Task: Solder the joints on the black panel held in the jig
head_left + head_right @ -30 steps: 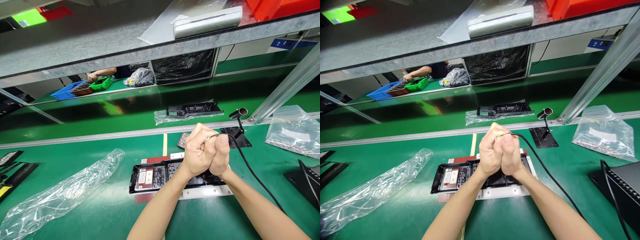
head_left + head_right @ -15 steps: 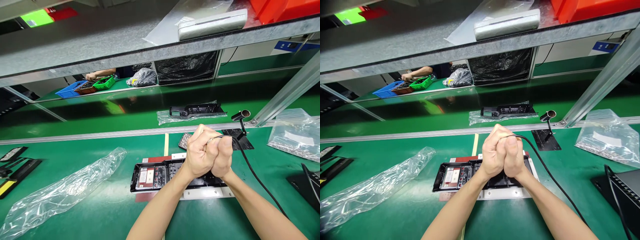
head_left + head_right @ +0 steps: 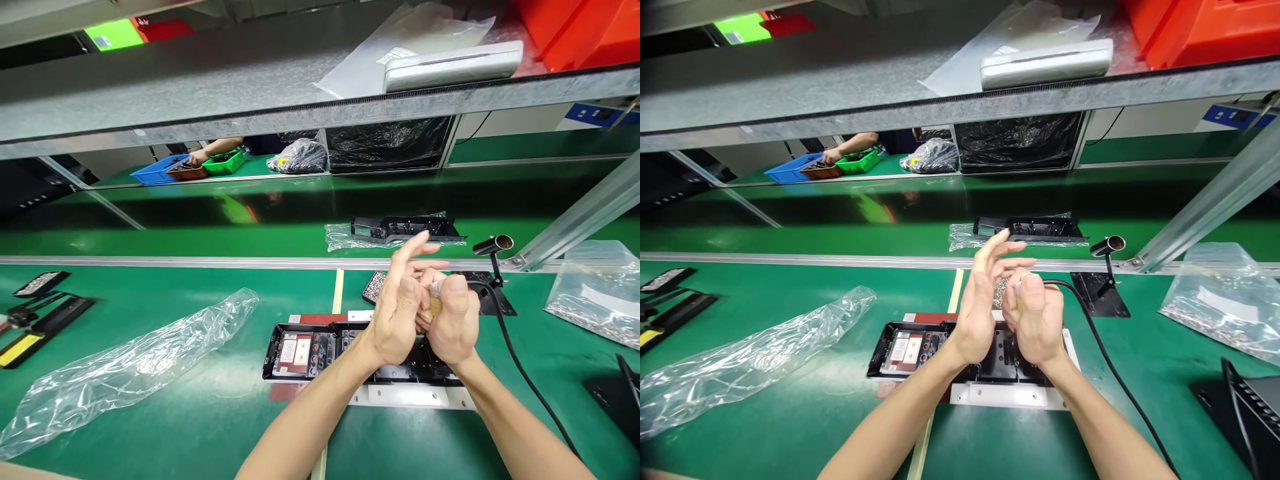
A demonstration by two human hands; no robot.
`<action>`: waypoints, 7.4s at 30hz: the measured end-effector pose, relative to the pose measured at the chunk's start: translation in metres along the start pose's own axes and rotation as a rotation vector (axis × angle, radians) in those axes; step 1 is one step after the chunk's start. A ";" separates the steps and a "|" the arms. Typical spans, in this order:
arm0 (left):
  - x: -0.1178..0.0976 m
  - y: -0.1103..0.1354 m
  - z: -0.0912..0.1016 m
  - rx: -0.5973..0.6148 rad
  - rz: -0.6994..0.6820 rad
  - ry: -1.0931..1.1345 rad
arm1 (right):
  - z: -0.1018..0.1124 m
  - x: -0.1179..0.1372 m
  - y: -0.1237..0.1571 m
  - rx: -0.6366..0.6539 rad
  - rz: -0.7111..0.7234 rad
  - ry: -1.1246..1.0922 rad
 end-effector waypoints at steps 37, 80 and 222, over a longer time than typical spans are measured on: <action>0.014 0.143 0.087 0.216 0.701 -1.611 | 0.016 0.020 -0.004 -0.006 -0.118 -0.064; 0.008 0.140 0.077 0.251 0.568 -1.580 | 0.013 0.027 -0.006 0.021 -0.108 -0.057; 0.013 0.141 0.076 0.248 0.489 -1.699 | 0.042 0.039 -0.010 0.242 -0.171 -0.212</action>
Point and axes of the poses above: each hand's wrist, its own y-axis away from the middle knuckle, its own z-axis out of the back of the hand, x = y × z, the point moved 5 cm from there along -y, towards the middle knuckle, and after that the axes turned 15 degrees about x, right-handed, at the moved point
